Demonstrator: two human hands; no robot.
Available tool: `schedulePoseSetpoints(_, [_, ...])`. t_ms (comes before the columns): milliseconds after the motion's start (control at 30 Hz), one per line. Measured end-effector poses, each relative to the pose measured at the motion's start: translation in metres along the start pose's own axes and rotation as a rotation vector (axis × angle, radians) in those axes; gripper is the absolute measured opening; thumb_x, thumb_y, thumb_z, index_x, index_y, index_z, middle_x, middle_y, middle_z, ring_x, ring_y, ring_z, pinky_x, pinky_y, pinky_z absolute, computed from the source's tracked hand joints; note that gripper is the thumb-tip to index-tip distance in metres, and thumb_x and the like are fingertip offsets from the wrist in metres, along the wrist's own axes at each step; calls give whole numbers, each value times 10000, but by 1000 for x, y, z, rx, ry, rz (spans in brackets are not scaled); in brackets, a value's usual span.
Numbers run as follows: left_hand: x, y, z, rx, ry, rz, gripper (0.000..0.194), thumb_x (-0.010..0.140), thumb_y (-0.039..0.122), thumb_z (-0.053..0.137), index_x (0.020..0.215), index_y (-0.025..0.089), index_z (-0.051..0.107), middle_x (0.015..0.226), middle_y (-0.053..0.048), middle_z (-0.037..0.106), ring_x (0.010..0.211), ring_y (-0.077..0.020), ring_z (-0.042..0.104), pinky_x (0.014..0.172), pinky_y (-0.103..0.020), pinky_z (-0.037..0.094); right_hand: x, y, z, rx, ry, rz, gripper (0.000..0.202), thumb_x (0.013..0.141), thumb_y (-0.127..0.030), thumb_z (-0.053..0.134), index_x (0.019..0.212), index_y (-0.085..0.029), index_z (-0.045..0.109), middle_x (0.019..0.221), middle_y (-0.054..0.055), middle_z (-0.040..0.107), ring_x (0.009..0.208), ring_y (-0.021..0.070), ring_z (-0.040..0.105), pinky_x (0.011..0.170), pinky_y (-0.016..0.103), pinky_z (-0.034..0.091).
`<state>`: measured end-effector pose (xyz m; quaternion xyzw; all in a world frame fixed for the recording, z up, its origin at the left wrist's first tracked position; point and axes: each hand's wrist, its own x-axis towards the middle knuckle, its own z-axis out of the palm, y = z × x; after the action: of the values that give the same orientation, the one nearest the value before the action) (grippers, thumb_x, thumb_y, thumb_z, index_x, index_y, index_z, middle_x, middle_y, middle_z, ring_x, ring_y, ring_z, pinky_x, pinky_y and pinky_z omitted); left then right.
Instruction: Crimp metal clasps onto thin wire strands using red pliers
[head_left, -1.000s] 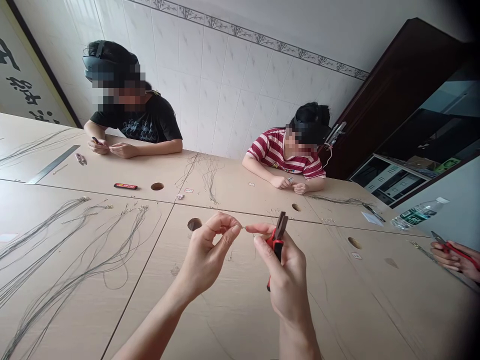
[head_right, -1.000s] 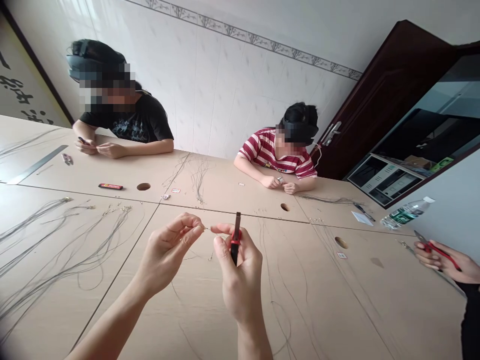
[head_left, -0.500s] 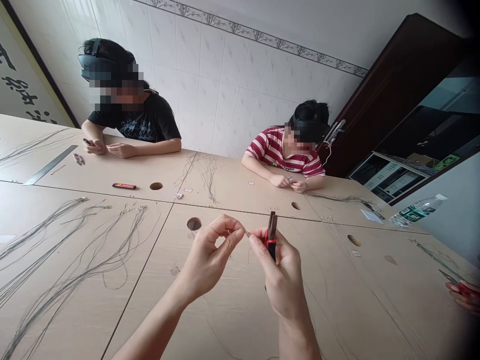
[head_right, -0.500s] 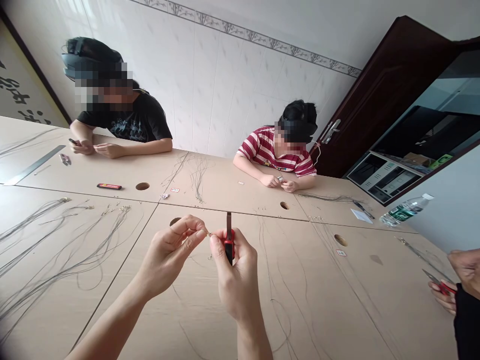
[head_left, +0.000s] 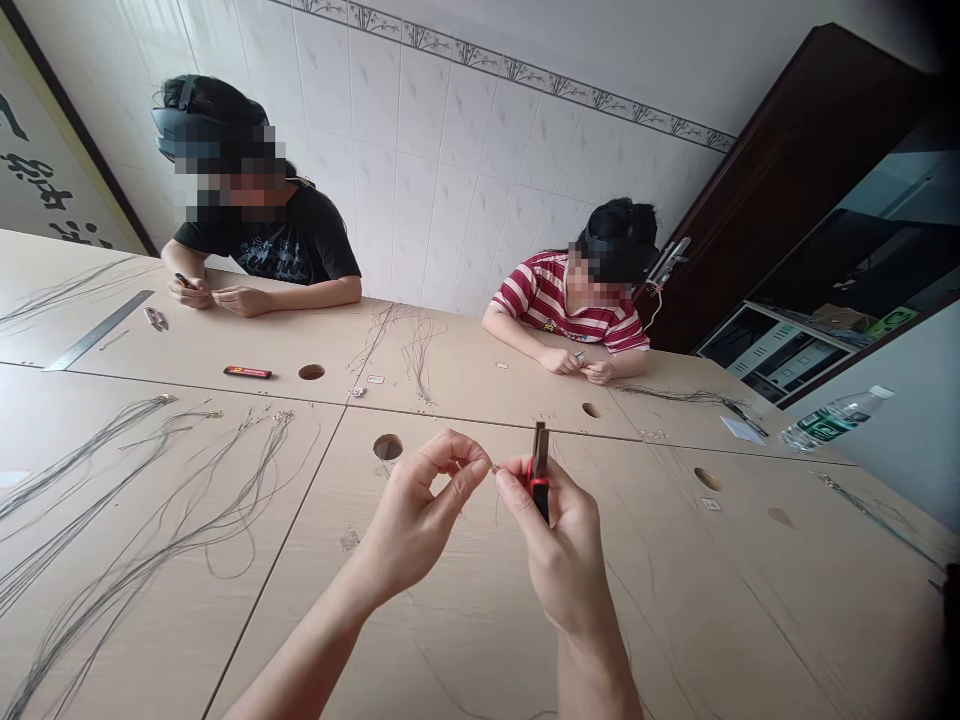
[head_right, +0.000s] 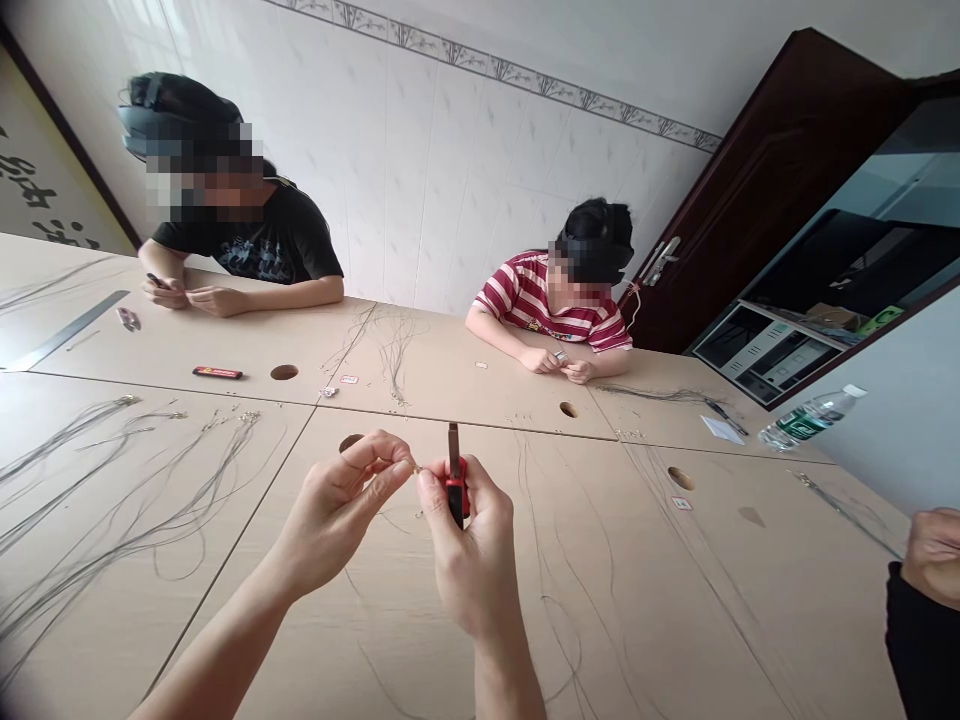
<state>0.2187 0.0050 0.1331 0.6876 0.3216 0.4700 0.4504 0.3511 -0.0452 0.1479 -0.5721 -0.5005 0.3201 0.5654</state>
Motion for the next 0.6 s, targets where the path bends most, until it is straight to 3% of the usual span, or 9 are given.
schedulePoseSetpoints(433, [2, 3, 0, 22, -7, 25, 202, 986, 279, 513, 819, 195, 589, 780, 2, 568, 701, -122, 480, 654, -251, 400, 1, 2, 0, 0, 29, -23, 246, 862, -389, 614, 718, -199, 554, 603, -41, 393, 557, 107, 349, 528, 252, 313])
schedulePoseSetpoints(600, [1, 4, 0, 18, -4, 25, 188, 987, 275, 518, 827, 204, 589, 783, 14, 561, 701, -112, 478, 656, -239, 396, 2, 4, -4, -16, -22, -40, 232, 874, -385, 600, 738, -201, 560, 625, -34, 439, 569, 109, 380, 537, 251, 335])
